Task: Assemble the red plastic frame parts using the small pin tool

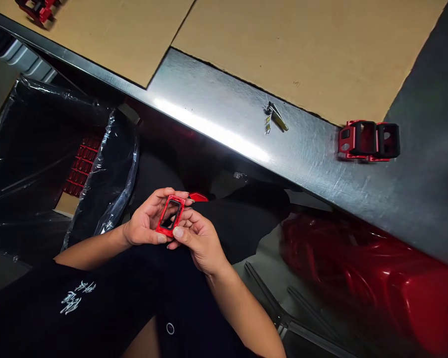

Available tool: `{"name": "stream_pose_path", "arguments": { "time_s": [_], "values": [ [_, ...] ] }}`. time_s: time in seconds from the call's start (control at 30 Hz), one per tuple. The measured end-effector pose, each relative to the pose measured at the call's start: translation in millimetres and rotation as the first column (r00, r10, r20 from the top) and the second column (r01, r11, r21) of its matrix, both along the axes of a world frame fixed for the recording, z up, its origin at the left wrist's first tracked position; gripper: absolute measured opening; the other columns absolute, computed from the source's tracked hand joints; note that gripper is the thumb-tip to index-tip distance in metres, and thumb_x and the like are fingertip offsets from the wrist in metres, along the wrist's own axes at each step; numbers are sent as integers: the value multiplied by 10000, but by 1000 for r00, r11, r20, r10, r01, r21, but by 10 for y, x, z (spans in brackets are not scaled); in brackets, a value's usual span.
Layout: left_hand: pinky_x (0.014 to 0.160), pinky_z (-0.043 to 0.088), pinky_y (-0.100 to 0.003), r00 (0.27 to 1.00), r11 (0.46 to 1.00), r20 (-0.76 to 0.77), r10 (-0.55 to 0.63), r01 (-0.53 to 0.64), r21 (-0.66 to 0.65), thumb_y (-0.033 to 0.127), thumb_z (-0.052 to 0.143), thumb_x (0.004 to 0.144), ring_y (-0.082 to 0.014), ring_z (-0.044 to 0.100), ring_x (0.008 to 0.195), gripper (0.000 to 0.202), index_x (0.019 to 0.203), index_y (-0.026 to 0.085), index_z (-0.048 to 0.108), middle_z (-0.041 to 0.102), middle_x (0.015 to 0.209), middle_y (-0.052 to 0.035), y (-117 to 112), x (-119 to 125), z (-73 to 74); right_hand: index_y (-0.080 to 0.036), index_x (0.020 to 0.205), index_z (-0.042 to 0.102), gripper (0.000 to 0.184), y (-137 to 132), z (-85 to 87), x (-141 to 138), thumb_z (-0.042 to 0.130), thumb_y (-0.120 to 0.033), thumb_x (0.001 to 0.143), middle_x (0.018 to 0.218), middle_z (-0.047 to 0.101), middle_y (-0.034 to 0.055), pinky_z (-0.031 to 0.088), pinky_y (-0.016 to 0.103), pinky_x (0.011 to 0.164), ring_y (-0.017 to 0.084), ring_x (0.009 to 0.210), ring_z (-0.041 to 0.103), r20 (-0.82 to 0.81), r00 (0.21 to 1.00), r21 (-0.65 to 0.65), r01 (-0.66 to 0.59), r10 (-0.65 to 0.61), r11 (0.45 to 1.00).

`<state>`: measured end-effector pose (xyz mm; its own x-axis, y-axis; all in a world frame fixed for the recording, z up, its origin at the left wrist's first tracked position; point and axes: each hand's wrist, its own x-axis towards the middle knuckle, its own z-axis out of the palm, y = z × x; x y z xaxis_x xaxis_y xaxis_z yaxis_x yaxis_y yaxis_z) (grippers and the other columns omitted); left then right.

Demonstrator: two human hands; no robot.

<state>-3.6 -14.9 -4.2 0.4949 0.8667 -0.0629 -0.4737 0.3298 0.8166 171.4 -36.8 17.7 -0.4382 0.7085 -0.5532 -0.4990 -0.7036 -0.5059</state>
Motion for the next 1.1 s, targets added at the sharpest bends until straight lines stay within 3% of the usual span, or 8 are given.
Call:
{"name": "stream_pose_path", "arguments": {
  "time_s": [0.2,0.33,0.63,0.8,0.97,1.1],
  "values": [
    [1189,441,-495,1000,1000,27,-10,9,25,116,858,753,-313,520,1448,824,1451,339,480,512,1571,-136,9,-10,-56,-182,927,685,425,7,-10,-17,923,-469,722,768,692,-14,614,223,575,110,616,678,-13,1000,-23,10,-10,1000],
    [1196,433,-523,1000,998,10,1,-2,55,138,871,753,-329,515,1452,836,1458,336,469,521,1560,-152,17,-13,-89,-186,919,678,419,16,-17,-21,918,-470,725,775,700,-15,606,220,593,108,615,676,-6,1000,-31,10,-10,999],
    [1127,516,-492,994,976,-106,28,-4,217,164,871,754,-318,578,1391,920,1512,401,405,478,1593,-139,19,-20,-144,-209,941,659,420,28,12,-25,916,-444,707,1113,736,66,613,280,652,166,768,722,9,999,-35,35,-35,999],
    [1135,505,-468,985,964,-159,59,-14,265,206,839,783,-305,589,1374,882,1530,365,399,510,1554,-153,35,-19,-141,-230,902,600,395,37,17,-19,910,-395,723,999,727,28,640,362,752,230,874,766,14,996,-10,87,-87,996],
    [1139,498,-416,987,964,-144,70,-30,262,293,816,821,-284,594,1362,812,1532,319,424,532,1537,-157,48,-22,-122,-235,914,627,397,31,-15,5,924,-396,706,888,703,0,603,288,667,200,817,747,110,984,37,139,-142,990],
    [1097,533,-405,976,967,-194,102,-51,250,356,702,923,-273,622,1317,629,1509,292,482,526,1545,-150,75,-46,-122,-230,918,677,361,33,-33,28,927,-372,699,953,749,26,591,289,700,173,792,713,219,956,96,179,-197,979]
  ]
}}
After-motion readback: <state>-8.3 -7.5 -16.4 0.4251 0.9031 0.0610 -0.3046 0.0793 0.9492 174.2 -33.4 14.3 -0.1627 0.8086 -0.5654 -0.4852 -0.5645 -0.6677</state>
